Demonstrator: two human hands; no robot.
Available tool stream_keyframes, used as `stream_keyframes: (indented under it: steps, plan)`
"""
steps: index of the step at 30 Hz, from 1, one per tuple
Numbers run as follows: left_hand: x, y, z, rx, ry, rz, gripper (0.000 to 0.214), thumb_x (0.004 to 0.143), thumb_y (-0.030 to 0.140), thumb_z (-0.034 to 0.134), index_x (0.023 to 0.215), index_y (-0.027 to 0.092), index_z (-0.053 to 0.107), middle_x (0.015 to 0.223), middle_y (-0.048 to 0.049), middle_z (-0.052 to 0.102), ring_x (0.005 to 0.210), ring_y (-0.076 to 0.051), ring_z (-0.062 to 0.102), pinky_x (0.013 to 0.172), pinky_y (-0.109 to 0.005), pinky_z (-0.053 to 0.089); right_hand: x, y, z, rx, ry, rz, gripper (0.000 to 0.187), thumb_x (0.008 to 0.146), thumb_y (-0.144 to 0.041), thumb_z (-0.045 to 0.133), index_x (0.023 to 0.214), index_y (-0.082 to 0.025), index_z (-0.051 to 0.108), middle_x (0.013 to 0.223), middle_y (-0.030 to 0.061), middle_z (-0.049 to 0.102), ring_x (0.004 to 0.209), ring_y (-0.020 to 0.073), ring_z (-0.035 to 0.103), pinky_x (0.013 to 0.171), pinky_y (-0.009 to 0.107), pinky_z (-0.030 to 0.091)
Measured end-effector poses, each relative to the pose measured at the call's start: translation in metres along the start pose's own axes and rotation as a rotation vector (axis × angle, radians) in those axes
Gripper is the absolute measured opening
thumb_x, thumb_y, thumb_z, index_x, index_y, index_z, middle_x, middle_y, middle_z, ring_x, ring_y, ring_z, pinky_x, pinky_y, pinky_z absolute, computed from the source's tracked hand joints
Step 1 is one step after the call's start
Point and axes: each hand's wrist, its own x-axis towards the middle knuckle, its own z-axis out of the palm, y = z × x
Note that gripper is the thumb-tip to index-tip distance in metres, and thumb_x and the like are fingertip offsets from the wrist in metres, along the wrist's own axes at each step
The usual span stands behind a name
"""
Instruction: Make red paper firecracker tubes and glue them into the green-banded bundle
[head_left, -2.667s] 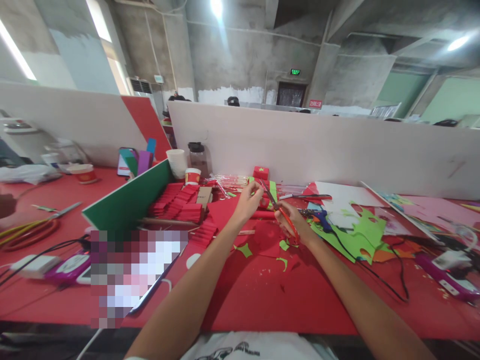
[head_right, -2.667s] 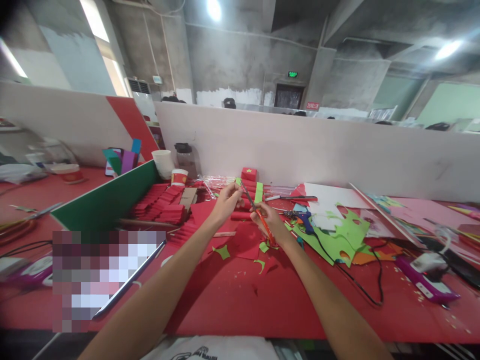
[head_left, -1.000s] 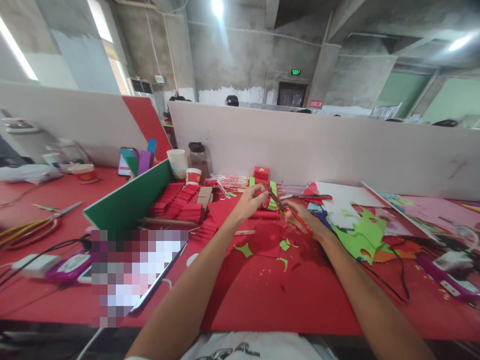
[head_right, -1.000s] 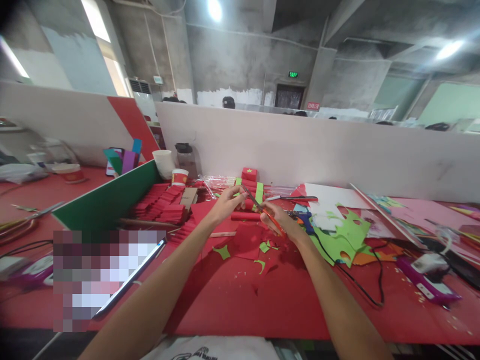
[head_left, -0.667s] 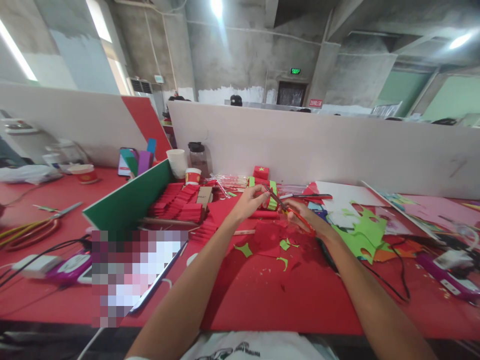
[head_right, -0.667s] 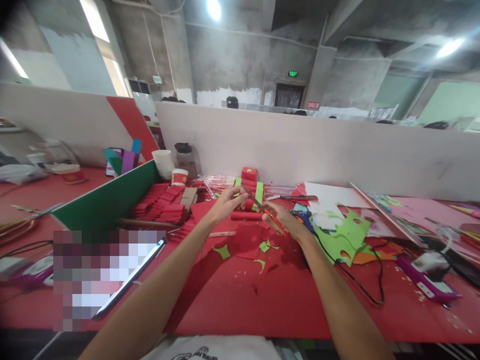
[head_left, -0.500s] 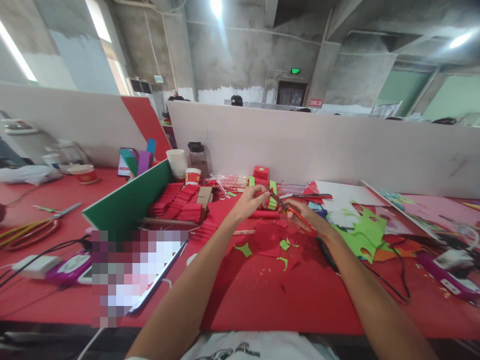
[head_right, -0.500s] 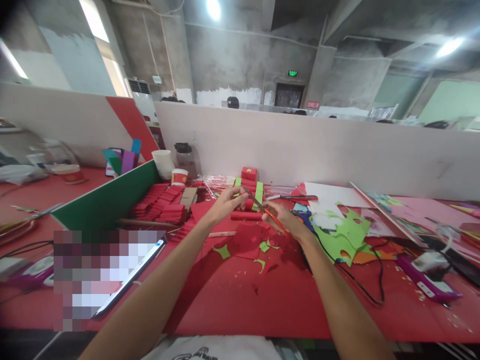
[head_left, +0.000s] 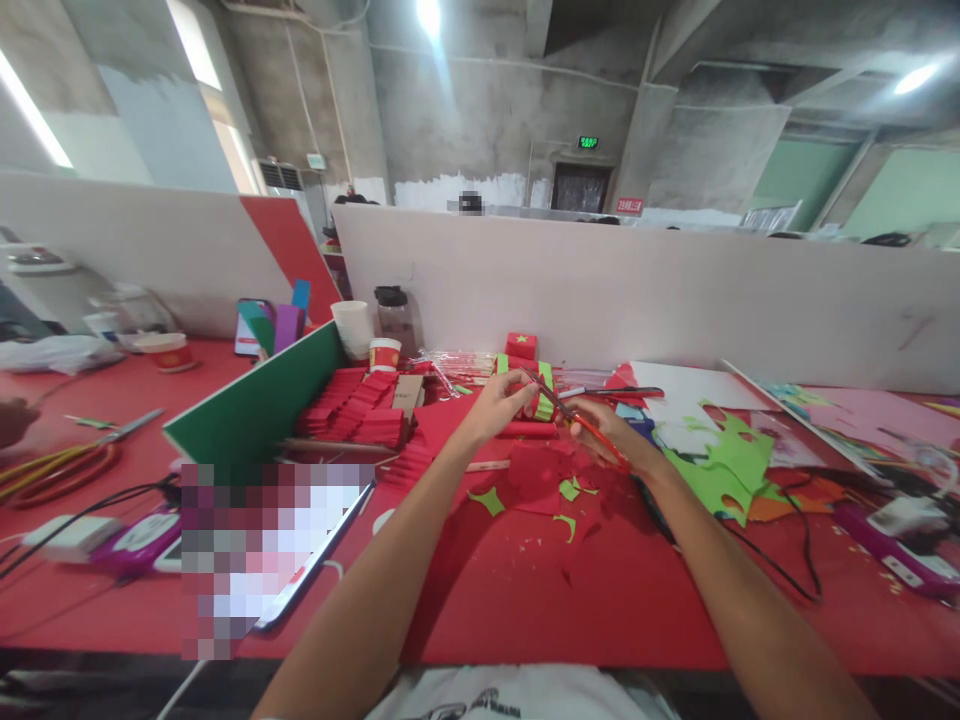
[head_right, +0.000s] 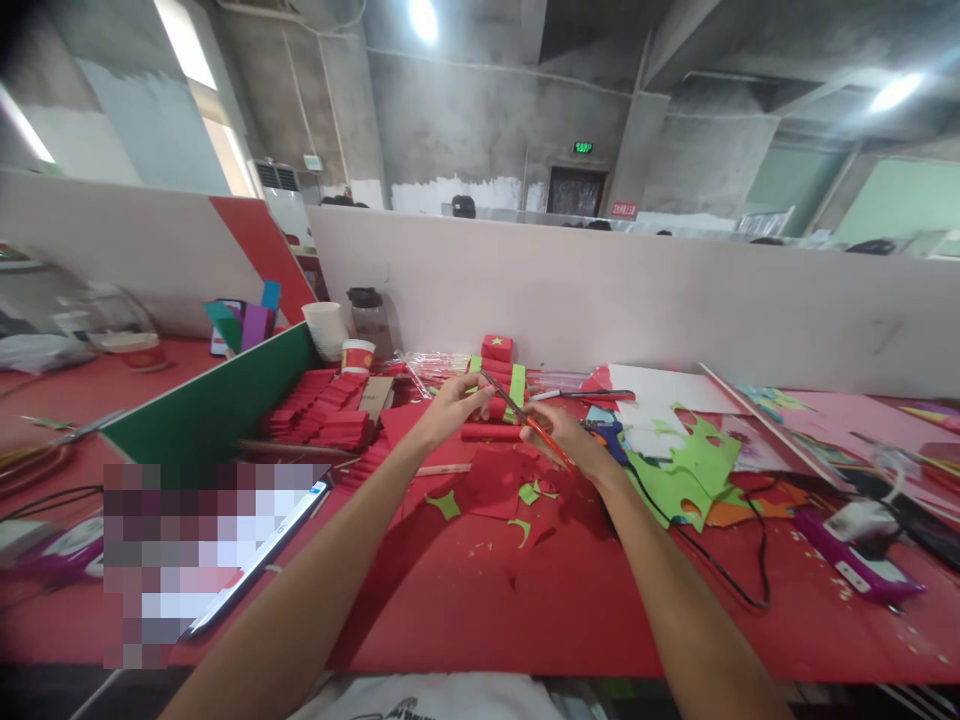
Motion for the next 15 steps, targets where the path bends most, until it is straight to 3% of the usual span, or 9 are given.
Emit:
stream_keyframes:
  steps: [15]
  plan:
    - [0.0,0.0,0.005,-0.054,0.087,-0.022,0.024,0.084,0.039,0.059,0.075,0.019,0.051,0.052,0.0044,0.054,0.048,-0.009,0.05,0.051,-0.022,0.039,0.012,0.023,0.016,0.122,0.064,-0.011,0.054,0.078,-0.067,0.064,0.109,-0.024,0.055,0.057,-0.0082,0.043,0.034,0.0066,0.033,0.031,0.019,0.032]
